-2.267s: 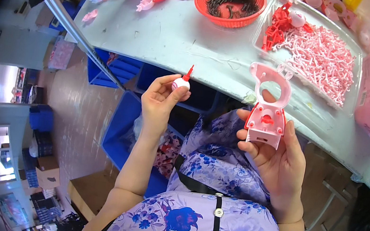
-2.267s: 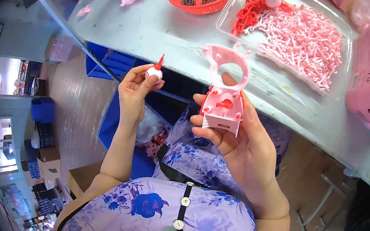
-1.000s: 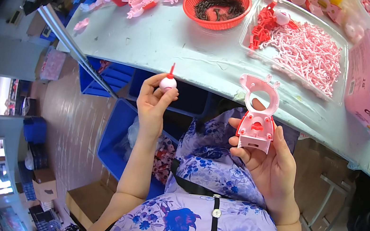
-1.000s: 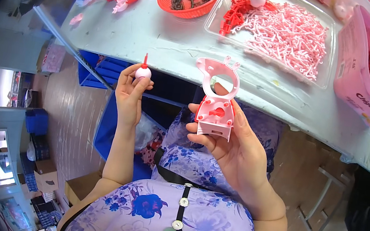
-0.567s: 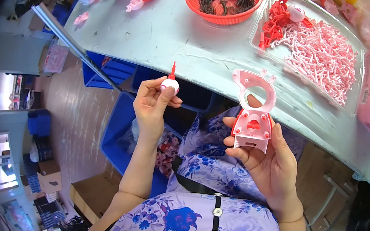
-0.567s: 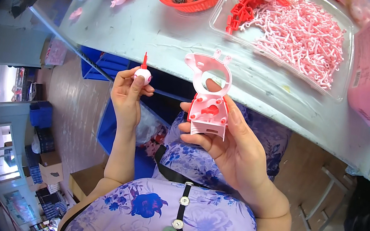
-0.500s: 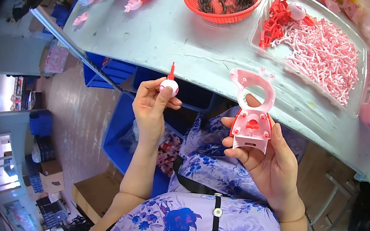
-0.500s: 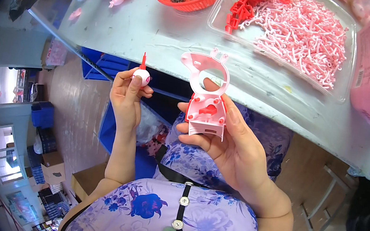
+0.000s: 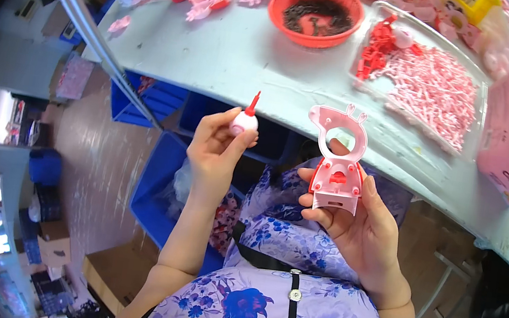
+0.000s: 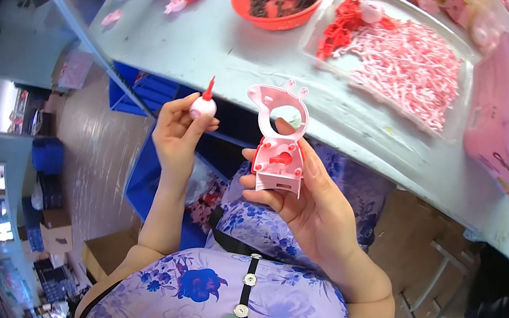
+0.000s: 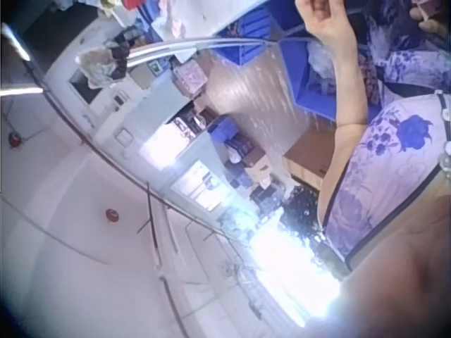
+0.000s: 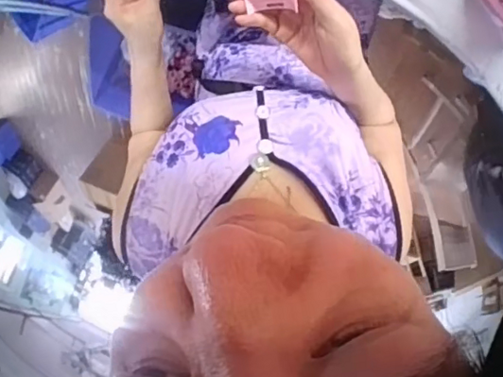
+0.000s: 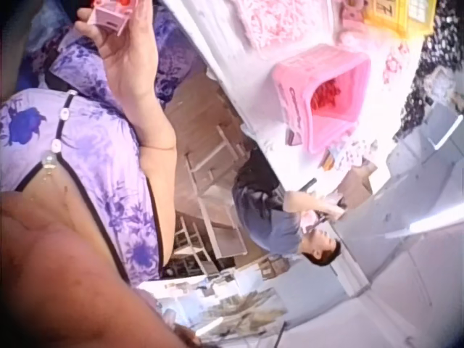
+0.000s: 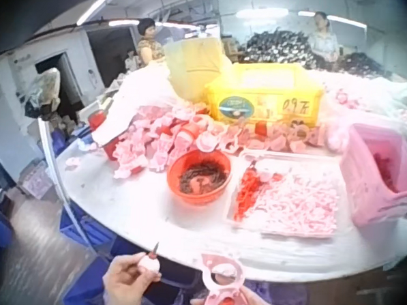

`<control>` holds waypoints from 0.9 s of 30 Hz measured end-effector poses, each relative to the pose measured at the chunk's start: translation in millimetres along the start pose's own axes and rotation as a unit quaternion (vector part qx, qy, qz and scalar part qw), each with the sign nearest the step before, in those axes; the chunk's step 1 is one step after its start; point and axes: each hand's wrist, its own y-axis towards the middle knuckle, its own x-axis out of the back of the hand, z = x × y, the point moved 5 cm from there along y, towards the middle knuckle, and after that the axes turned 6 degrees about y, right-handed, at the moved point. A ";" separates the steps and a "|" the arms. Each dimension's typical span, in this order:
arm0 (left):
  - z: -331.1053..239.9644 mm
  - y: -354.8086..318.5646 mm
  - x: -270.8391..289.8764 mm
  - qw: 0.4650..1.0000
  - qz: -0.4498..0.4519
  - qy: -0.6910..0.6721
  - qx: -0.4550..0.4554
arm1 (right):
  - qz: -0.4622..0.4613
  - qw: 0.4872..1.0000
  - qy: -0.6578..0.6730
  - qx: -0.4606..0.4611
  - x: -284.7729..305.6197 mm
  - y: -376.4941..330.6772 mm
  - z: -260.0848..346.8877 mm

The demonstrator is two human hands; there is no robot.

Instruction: The person assembles small pink and white plastic toys at a workbench. They pick up a pink plastic frame, insert a white spherical head, and attach small red limbs to the body. The person then places the completed toy into a blue bin below the table. This process is repeated for multiple units.

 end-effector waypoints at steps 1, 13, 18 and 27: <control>-6.5 -0.3 -0.7 0.999 0.004 0.019 -0.044 | -0.011 1.000 0.002 0.013 3.1 -3.6 1.8; -40.6 2.1 -24.8 0.974 0.036 0.130 -0.182 | -0.041 0.996 0.040 0.062 25.7 -19.1 11.9; -41.5 3.4 -27.7 0.967 0.028 0.159 -0.197 | -0.040 0.998 0.038 0.044 27.0 -13.7 14.7; -0.1 -6.0 -8.3 0.997 0.060 0.034 0.029 | -0.042 0.997 0.032 0.051 30.0 -8.6 19.3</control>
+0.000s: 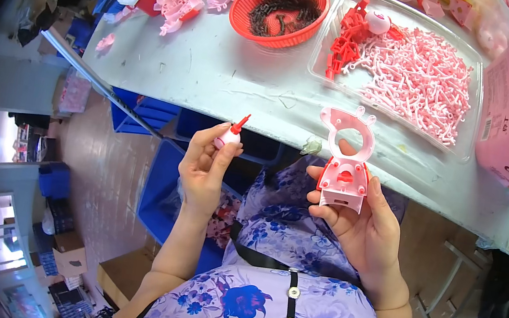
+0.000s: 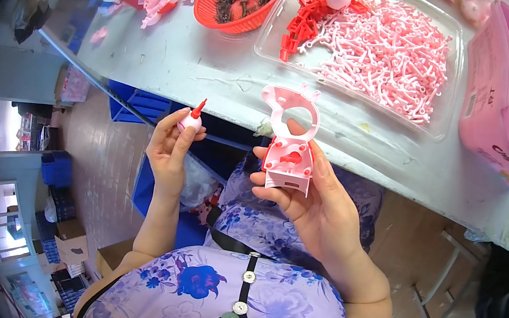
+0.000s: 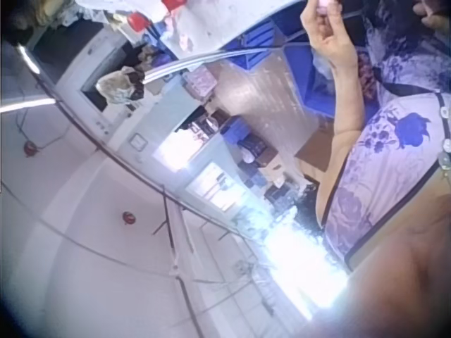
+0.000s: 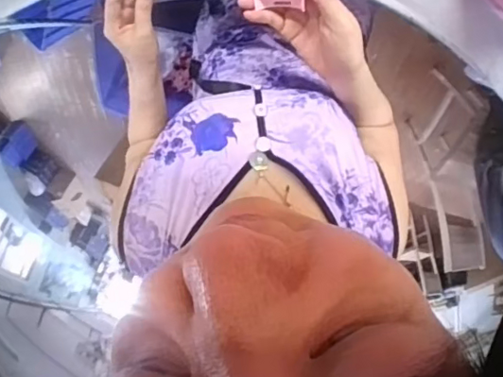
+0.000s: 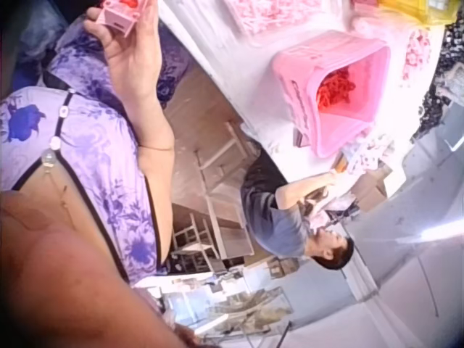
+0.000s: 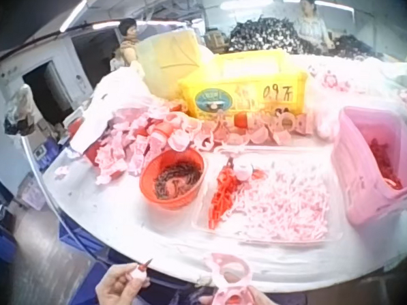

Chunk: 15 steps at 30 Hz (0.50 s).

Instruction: The person assembles small pink and white plastic toys at a workbench. They pick up a pink plastic frame, insert a white spherical head, and attach small red limbs to the body. The person then places the completed toy into a blue bin below the table. This process is repeated for multiple units.

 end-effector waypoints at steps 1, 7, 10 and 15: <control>4.0 -1.0 0.9 1.000 -0.005 -0.009 0.016 | 0.001 1.000 0.002 0.001 0.4 0.3 0.1; 14.2 0.8 -0.1 0.998 -0.014 0.062 -0.001 | 0.002 1.000 0.005 -0.002 1.1 2.3 -1.9; 6.9 1.1 -2.9 0.999 -0.038 0.006 0.004 | 0.001 1.000 0.001 -0.007 0.6 2.3 -3.6; 15.6 3.7 3.0 0.996 -0.028 -0.062 0.052 | 0.004 1.000 -0.007 -0.014 -4.3 4.1 -5.5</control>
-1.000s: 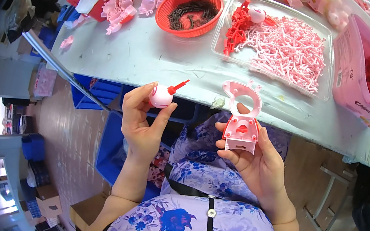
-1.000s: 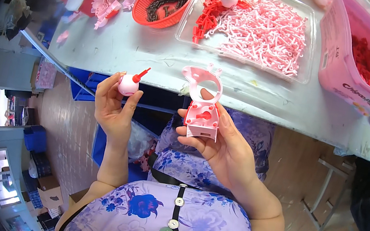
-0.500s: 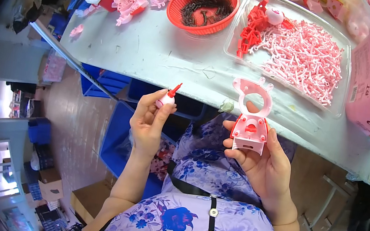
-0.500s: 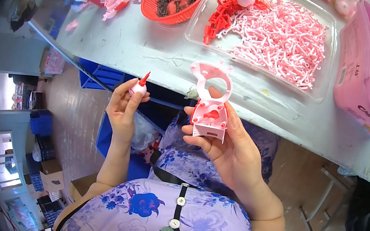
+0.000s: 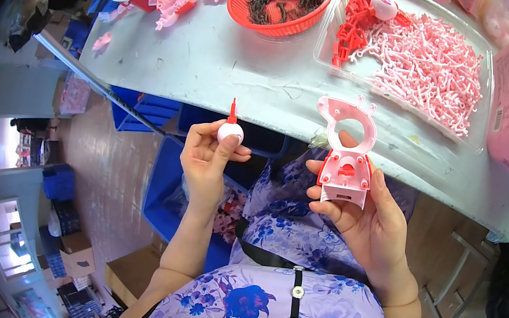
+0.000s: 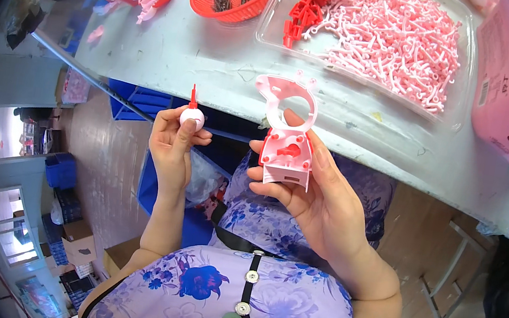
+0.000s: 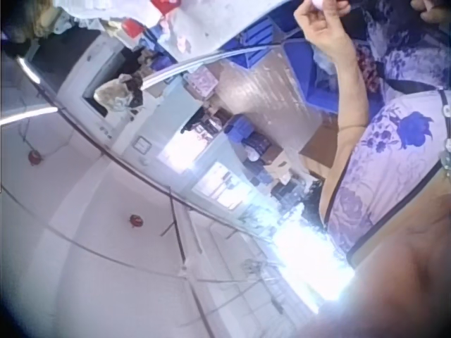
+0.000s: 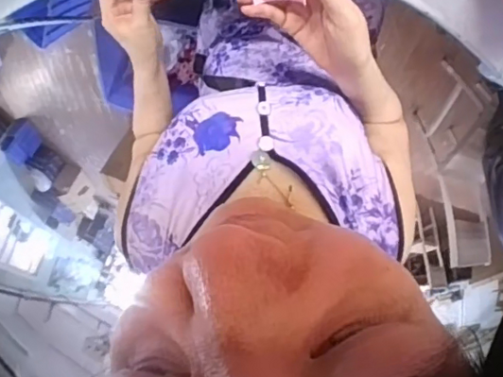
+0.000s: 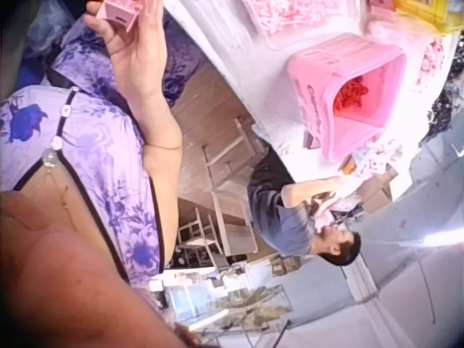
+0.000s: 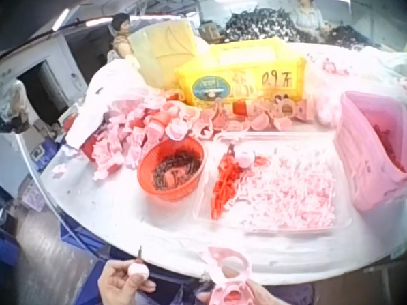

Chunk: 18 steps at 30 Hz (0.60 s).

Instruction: The person assembles small pink and white plastic toys at a workbench. They pick up a pink plastic frame, insert a white spherical head, and attach small red limbs to the body. The person then places the completed toy into a blue bin below the table. This process is repeated for multiple units.

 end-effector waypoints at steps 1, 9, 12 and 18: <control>2.0 0.4 0.4 1.000 0.000 -0.015 0.008 | 0.001 1.000 0.001 -0.004 -0.7 0.8 -1.0; 7.7 4.2 -1.8 0.996 0.006 -0.067 0.053 | 0.008 1.000 0.002 -0.013 -4.3 1.2 -3.9; 9.3 5.3 -0.4 0.996 0.007 -0.070 0.058 | 0.011 1.000 -0.003 -0.007 -5.9 -0.2 -3.1; 11.7 6.7 2.1 0.991 0.014 -0.110 0.075 | -0.017 1.000 -0.012 0.001 -7.9 -3.9 -2.3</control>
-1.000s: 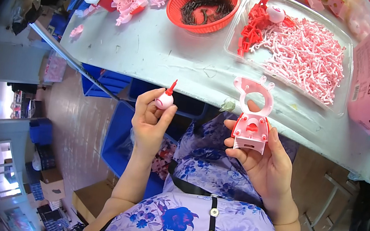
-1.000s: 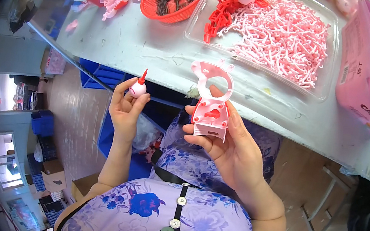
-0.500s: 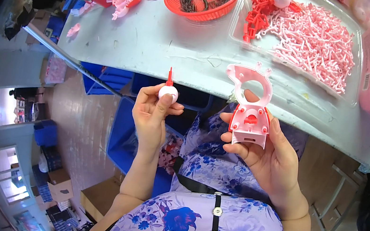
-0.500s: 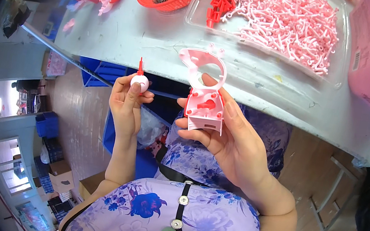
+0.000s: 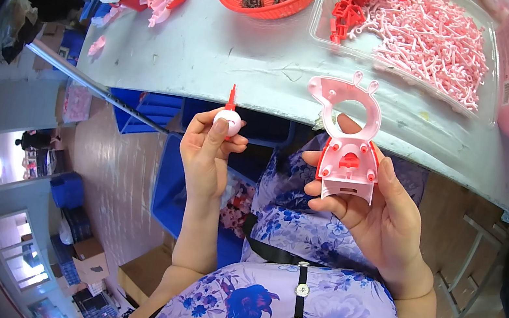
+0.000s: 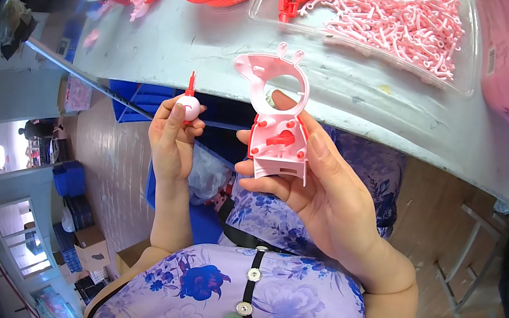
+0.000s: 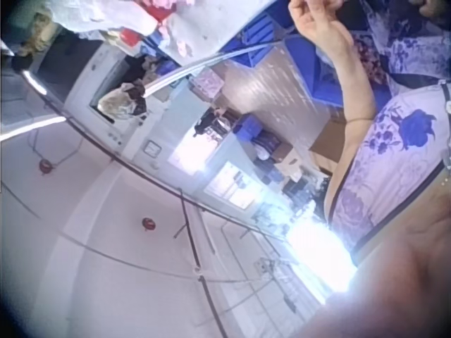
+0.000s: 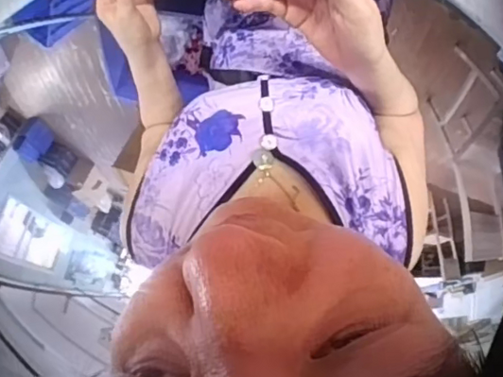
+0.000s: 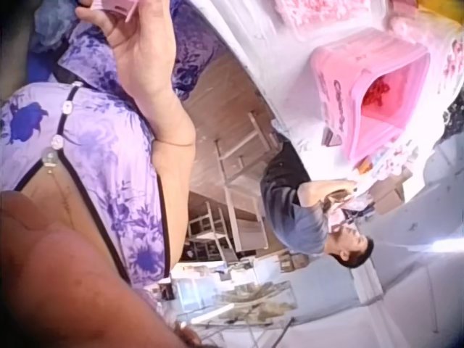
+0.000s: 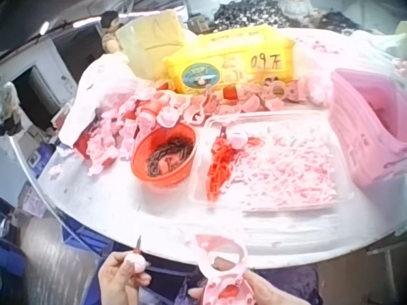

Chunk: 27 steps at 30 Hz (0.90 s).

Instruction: The person assembles small pink and white plastic toys at a workbench. They pick up a pink plastic frame, insert a white spherical head, and attach small red limbs to the body. The person then places the completed toy into a blue bin below the table. This process is repeated for multiple units.

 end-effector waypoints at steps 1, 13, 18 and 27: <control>0.4 -0.6 0.5 1.000 0.000 0.001 -0.001 | -0.012 1.000 -0.004 0.003 0.1 -0.7 -0.8; -4.8 -8.6 10.2 1.000 -0.007 0.022 0.002 | 0.039 0.999 0.015 -0.015 -1.9 -2.8 4.1; -4.3 -3.1 1.0 1.000 0.008 0.006 0.002 | 0.046 0.998 0.021 0.040 -2.3 -10.0 15.1; -2.8 -1.7 5.3 1.000 0.010 -0.030 0.003 | 0.058 0.997 0.053 0.007 -1.7 -15.5 13.3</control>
